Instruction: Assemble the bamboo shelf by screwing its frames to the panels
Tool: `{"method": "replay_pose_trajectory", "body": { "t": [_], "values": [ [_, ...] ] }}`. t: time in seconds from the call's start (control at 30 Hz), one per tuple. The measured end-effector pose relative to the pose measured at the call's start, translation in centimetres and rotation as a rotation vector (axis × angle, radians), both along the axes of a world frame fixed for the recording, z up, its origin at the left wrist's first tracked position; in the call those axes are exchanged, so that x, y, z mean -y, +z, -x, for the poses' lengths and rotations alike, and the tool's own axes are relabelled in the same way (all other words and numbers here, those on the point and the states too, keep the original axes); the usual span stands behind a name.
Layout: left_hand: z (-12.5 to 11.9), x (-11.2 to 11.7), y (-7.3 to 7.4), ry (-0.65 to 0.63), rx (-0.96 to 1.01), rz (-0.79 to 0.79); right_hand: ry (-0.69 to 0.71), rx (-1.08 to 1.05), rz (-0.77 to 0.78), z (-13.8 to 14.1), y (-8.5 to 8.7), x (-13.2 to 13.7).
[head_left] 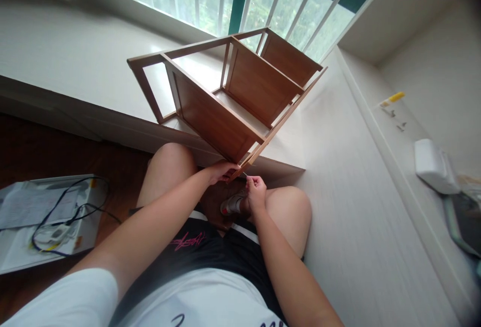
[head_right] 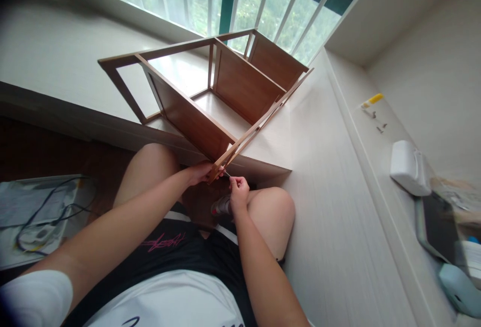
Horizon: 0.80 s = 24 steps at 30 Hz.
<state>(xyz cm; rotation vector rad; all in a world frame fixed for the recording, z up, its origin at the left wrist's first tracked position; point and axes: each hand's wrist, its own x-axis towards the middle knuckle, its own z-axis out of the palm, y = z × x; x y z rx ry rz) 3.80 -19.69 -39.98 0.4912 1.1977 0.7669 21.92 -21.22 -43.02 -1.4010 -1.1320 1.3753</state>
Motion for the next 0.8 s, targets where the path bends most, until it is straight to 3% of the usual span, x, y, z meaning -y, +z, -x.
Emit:
{"method": "replay_pose_trajectory", "body": {
  "t": [0.3, 0.57, 0.8],
  "values": [
    [0.0, 0.0, -0.3, 0.004, -0.003, -0.015, 0.065, -0.147, 0.156, 0.2, 1.3, 0.3],
    [0.0, 0.1, -0.2, -0.002, 0.005, -0.022, 0.226, -0.301, 0.316, -0.3, 2.1, -0.5],
    [0.1, 0.1, -0.8, -0.014, 0.018, -0.034, 0.335, -0.271, 0.351, -0.2, 2.6, -0.8]
  ]
}}
